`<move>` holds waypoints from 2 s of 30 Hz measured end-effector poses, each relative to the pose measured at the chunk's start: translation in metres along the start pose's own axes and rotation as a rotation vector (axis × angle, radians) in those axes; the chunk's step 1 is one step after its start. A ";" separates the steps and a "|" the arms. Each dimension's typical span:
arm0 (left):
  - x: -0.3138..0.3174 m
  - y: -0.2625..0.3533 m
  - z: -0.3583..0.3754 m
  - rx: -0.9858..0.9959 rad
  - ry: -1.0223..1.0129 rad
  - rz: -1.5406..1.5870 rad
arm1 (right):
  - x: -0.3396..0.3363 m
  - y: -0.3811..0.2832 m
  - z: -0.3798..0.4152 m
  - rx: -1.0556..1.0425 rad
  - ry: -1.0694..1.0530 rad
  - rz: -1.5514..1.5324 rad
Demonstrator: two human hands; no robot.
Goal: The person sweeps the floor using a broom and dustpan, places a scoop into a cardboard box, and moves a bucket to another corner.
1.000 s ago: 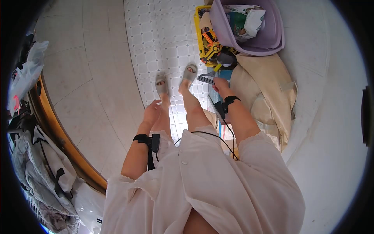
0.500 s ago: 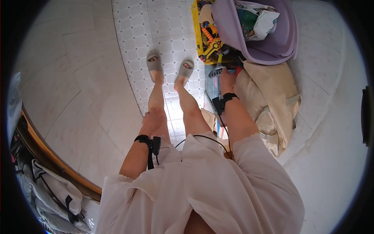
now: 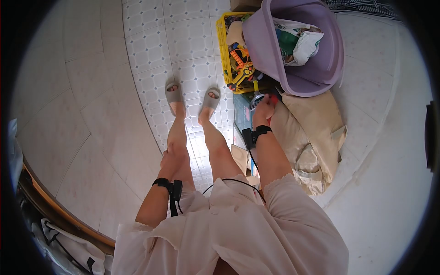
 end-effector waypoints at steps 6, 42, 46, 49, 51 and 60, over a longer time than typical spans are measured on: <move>-0.013 0.005 0.006 -0.038 -0.052 0.011 | 0.003 -0.018 0.003 -0.020 -0.014 0.003; -0.138 -0.002 0.008 0.385 0.508 0.358 | -0.125 -0.058 0.120 -0.281 -1.240 0.338; -0.170 0.005 0.041 0.411 0.589 0.413 | -0.166 -0.046 0.081 -0.395 -1.152 0.384; -0.177 0.010 0.071 0.394 0.599 0.461 | -0.213 -0.043 0.057 -0.590 -0.989 0.578; -0.183 0.007 0.082 0.386 0.630 0.474 | -0.235 -0.040 0.046 -0.670 -0.951 0.580; -0.191 -0.009 0.056 0.349 0.561 1.071 | -0.271 0.000 0.031 -0.344 -1.052 0.146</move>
Point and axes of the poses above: each hand's wrist, its own z-axis away from the middle knuckle, its own x-axis out of the palm, y = z × x, the point moved 5 cm from there along -z, towards the middle knuckle, and after that the axes turned 11 degrees about x, right-handed, at the moved point
